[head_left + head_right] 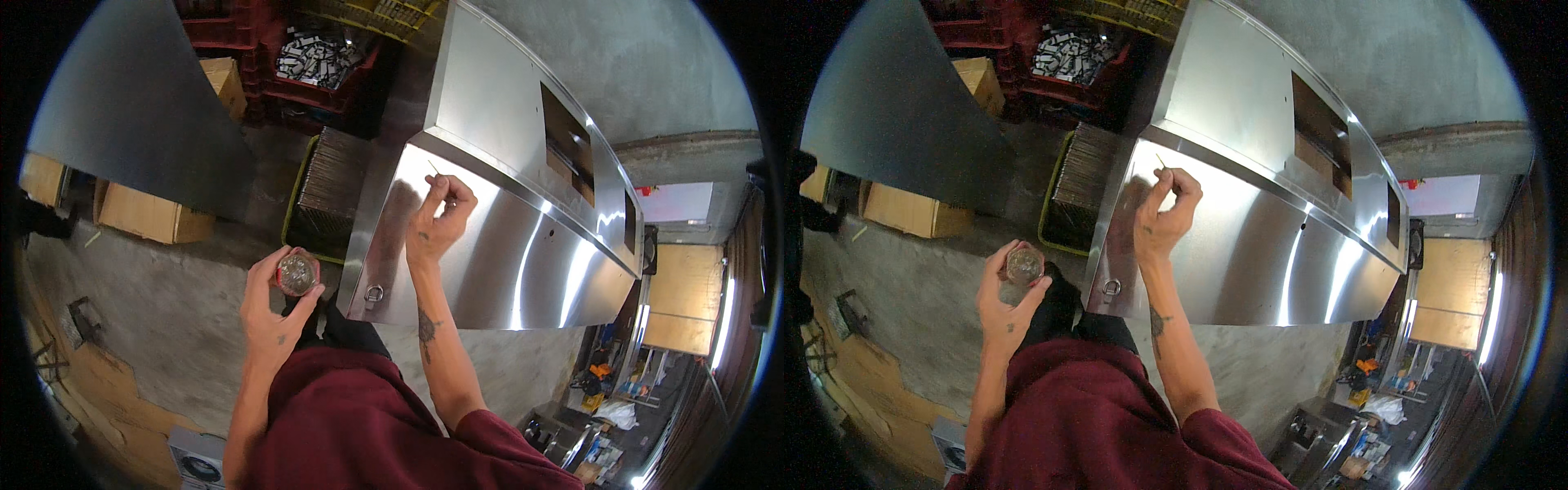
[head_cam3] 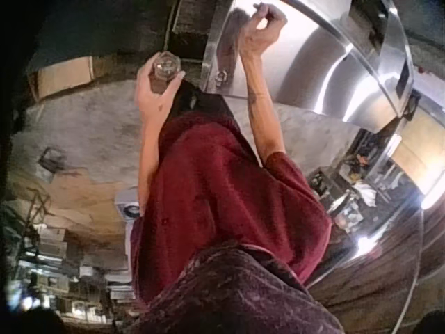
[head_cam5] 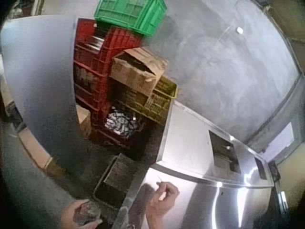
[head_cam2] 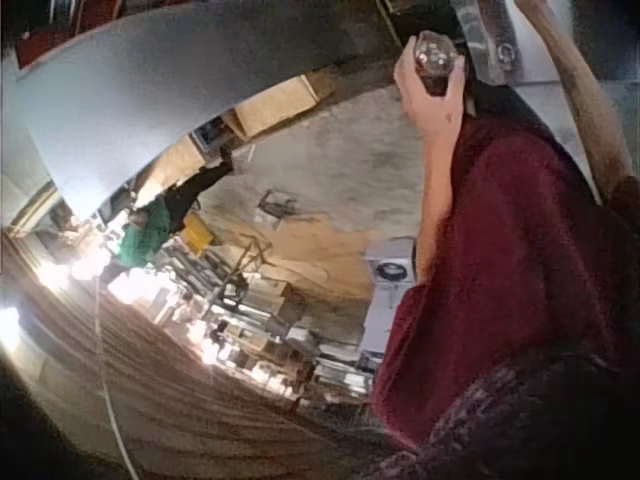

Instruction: The person applies a substance from a small jar onto a large stainless steel panel using a small stick. They move along the panel, applying the substance to various spots and edges.

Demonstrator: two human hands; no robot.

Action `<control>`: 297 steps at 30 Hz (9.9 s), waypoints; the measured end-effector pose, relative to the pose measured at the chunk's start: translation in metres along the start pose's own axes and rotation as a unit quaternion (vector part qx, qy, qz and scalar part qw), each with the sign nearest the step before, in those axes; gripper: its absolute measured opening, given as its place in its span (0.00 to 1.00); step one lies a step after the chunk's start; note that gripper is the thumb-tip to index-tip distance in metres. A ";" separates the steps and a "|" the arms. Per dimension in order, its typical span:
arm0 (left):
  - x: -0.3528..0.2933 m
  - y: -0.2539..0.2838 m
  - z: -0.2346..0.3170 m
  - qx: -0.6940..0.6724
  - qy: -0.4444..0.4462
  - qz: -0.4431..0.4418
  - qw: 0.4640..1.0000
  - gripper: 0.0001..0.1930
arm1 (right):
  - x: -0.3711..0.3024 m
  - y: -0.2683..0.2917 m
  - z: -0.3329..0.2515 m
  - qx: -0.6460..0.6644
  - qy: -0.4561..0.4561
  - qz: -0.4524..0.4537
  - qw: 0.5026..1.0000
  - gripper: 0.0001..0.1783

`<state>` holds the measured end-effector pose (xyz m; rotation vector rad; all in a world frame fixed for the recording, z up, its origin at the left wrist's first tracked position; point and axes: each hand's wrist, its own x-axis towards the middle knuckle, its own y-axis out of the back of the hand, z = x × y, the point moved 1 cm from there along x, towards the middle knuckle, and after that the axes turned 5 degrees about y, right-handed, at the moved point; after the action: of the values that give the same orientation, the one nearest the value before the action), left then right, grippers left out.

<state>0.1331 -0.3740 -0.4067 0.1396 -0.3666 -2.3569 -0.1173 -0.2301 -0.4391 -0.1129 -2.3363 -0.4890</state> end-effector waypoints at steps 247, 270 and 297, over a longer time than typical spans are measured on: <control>-0.114 -0.375 0.140 0.096 0.039 -0.116 0.988 0.35 | 0.085 0.297 0.287 -0.060 0.025 0.157 0.985 0.08; -0.110 -0.375 0.140 0.081 0.055 -0.115 0.989 0.35 | 0.087 0.298 0.289 -0.075 0.017 0.145 0.986 0.08; -0.127 -0.413 0.146 0.057 0.042 -0.149 0.986 0.36 | 0.120 0.451 0.366 -0.174 -0.023 0.251 0.952 0.07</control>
<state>-0.0766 0.0309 -0.3931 0.3698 -0.4663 -2.6133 -0.3439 0.3176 -0.4563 -0.8698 -2.1310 -0.6327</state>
